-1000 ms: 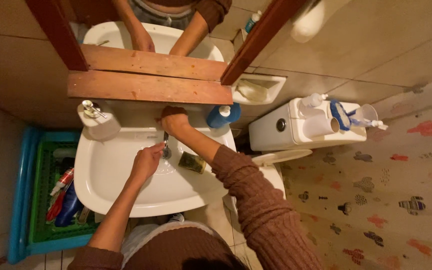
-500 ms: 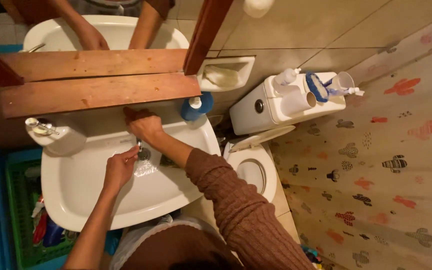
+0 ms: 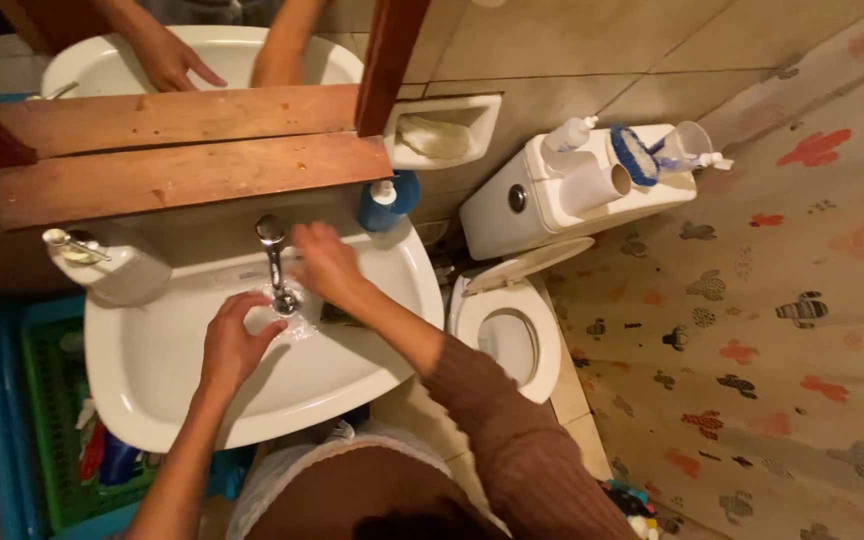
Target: Cleaning a soap dispenser and rinsing a cup in a bathroom sink.
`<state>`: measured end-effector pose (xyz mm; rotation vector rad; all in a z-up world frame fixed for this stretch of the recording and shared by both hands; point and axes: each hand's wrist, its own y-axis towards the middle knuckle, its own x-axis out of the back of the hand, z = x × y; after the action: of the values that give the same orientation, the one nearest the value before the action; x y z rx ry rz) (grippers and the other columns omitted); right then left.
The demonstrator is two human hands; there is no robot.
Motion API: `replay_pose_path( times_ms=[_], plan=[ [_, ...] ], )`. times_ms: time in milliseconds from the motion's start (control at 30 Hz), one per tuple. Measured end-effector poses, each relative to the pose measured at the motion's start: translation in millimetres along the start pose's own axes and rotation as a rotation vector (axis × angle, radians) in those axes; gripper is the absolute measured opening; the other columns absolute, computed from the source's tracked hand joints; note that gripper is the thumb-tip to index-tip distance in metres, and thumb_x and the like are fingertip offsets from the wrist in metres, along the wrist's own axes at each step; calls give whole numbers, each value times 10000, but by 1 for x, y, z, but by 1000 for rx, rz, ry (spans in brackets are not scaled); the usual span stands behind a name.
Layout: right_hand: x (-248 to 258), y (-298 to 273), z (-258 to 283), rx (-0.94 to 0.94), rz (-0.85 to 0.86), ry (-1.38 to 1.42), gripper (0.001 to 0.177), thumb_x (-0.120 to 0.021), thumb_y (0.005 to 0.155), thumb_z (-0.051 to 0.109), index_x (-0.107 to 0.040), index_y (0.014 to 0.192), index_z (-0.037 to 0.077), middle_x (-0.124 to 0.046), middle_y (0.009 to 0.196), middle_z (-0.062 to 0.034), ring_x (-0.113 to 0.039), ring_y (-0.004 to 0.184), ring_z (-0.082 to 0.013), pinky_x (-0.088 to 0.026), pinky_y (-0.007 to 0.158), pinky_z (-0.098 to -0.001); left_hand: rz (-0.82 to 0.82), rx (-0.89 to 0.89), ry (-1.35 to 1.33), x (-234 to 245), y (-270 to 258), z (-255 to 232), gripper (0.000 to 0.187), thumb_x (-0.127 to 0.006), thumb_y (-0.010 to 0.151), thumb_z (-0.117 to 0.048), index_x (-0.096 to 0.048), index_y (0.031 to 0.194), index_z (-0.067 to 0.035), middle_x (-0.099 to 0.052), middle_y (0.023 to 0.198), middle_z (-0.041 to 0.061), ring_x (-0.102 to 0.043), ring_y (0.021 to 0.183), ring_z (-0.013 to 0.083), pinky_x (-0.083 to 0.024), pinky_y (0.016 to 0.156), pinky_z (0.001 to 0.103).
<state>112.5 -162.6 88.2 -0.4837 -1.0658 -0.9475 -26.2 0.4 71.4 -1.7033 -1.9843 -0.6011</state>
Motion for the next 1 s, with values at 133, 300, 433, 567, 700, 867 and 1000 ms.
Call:
replay_pose_path(
  times_ms=[133, 300, 433, 567, 700, 867, 1000],
  plan=[
    [-3, -71, -45, 80, -73, 221, 128, -742, 959, 106, -615, 939, 106, -612, 1016, -110, -645, 933, -313, -554, 798, -427, 19, 425, 215, 42, -24, -57, 333, -828, 912, -247, -673, 1009, 32, -701, 1096, 169, -681, 1090, 318, -544, 1000, 381],
    [1, -104, -12, 234, -46, 167, 383, -804, 676, 251, -691, 993, 67, -642, 1073, -184, -653, 922, -338, -538, 788, -428, -33, 245, 74, -2, -48, 25, 273, -792, 863, -181, -696, 1048, -5, -700, 1075, 194, -644, 944, 343, -533, 843, 426],
    [-36, -117, -7, 151, 109, 283, 329, -848, 678, 111, -697, 964, 50, -626, 1078, -165, -609, 1038, -371, -507, 872, -440, 75, 17, 103, -2, -48, 35, 720, -913, 508, -115, -616, 1137, 69, -643, 1148, 284, -628, 1016, 479, -504, 829, 551],
    [-62, -112, -13, -52, 223, 328, 44, -702, 968, 119, -674, 995, 98, -695, 1053, -97, -661, 978, -283, -561, 911, -361, 221, 277, 295, 7, -44, 14, 145, -722, 898, -111, -705, 1019, -32, -725, 1065, 181, -709, 1046, 340, -564, 939, 426],
    [-62, -112, -6, 186, 13, 187, 291, -782, 689, 110, -645, 941, 60, -672, 1004, -207, -637, 983, -433, -527, 876, -507, 151, 103, 173, -14, -39, 43, 290, -698, 794, -90, -678, 1080, -50, -666, 1100, 235, -672, 975, 408, -531, 843, 490],
    [-47, -117, 7, -157, 308, 285, 308, -740, 843, 151, -636, 1121, 71, -700, 1179, -183, -629, 1131, -365, -538, 1051, -442, 332, 221, 360, -17, -31, 39, 171, -665, 938, -152, -728, 1086, -95, -775, 1158, 124, -729, 1087, 290, -574, 968, 381],
    [2, -136, 5, -16, 156, 264, 668, -898, 697, 235, -633, 1279, 39, -429, 1514, -298, -374, 1407, -453, -341, 1104, -538, 517, 150, 470, -28, -21, 40, 882, -883, 709, -271, -474, 1476, -119, -303, 1582, 251, -418, 1357, 407, -425, 1097, 418]
  ],
)
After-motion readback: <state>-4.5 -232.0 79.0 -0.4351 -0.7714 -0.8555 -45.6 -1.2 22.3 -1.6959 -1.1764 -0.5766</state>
